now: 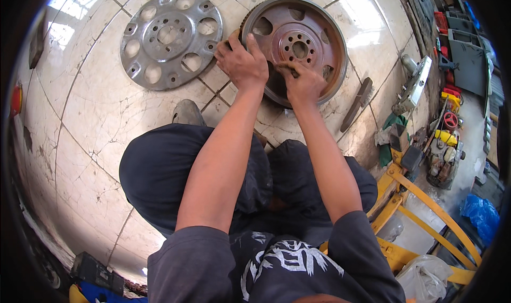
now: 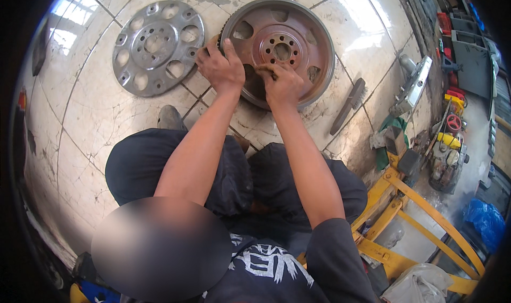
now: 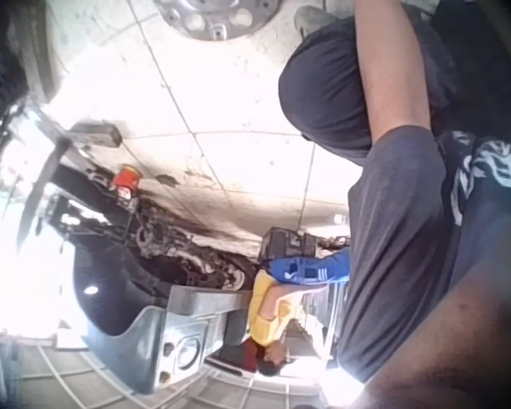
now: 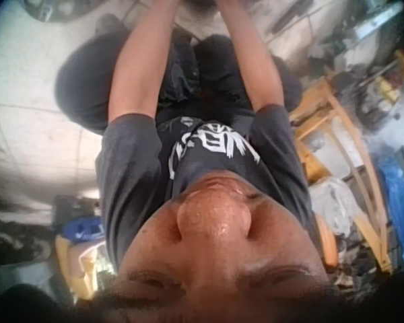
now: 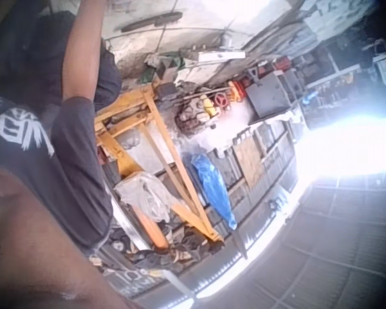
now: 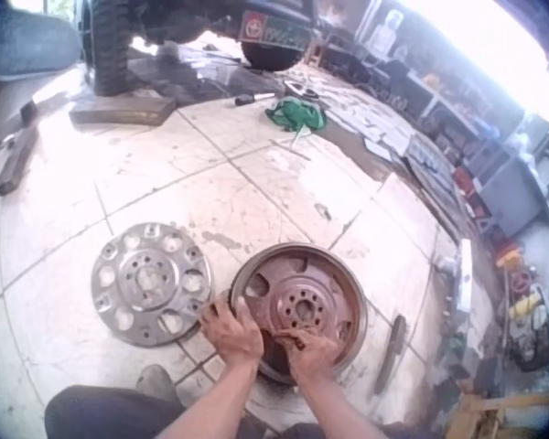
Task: The person sits on the floor and scrubs a rusty brake drum using a wire brush and a cloth. They rotate the drum to clean different sections, alternating between brushing and wiping to remove rust and debris.
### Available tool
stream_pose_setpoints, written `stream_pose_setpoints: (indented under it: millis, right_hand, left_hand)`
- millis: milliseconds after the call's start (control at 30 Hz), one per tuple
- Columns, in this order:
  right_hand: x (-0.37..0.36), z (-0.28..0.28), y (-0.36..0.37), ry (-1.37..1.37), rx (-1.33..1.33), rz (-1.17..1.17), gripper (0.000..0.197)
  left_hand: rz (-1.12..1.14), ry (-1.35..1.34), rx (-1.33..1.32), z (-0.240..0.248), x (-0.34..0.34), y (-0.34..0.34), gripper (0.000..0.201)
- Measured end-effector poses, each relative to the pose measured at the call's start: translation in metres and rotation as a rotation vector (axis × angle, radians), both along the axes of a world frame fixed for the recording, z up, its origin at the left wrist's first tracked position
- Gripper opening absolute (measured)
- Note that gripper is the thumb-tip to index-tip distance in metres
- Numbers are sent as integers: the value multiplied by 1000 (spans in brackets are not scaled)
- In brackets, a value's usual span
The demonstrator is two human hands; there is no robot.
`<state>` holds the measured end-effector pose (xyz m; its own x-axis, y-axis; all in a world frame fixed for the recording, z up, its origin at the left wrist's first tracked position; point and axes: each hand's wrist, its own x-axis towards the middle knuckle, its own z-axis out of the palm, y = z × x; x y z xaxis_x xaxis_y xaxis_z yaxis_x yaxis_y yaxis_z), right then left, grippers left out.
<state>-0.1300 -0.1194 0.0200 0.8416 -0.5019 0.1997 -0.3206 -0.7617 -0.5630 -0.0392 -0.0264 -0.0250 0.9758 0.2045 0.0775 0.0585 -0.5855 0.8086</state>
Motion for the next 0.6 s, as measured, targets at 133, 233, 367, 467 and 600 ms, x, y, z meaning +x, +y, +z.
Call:
stream_pose_setpoints:
  millis: [133, 233, 367, 467, 600]
  right_hand:
    - [-8, 1, -9, 35, 53, -2, 14]
    - [-7, 6, -9, 138, 74, -43, 16]
    - [-7, 2, -2, -3, -35, 39, 15]
    - [-10, 5, -1, -10, -78, 86, 14]
    - [3, 3, 1, 24, -103, 93, 13]
  left_hand:
    - [-1, 4, -21, 3, -2, -2, 48]
    - [-6, 0, -21, 3, -3, -2, 48]
    - [-3, 1, -19, 0, 0, 0, 48]
    - [13, -1, 17, -3, 0, 1, 48]
    - [-36, 54, -39, 4, -2, -1, 51]
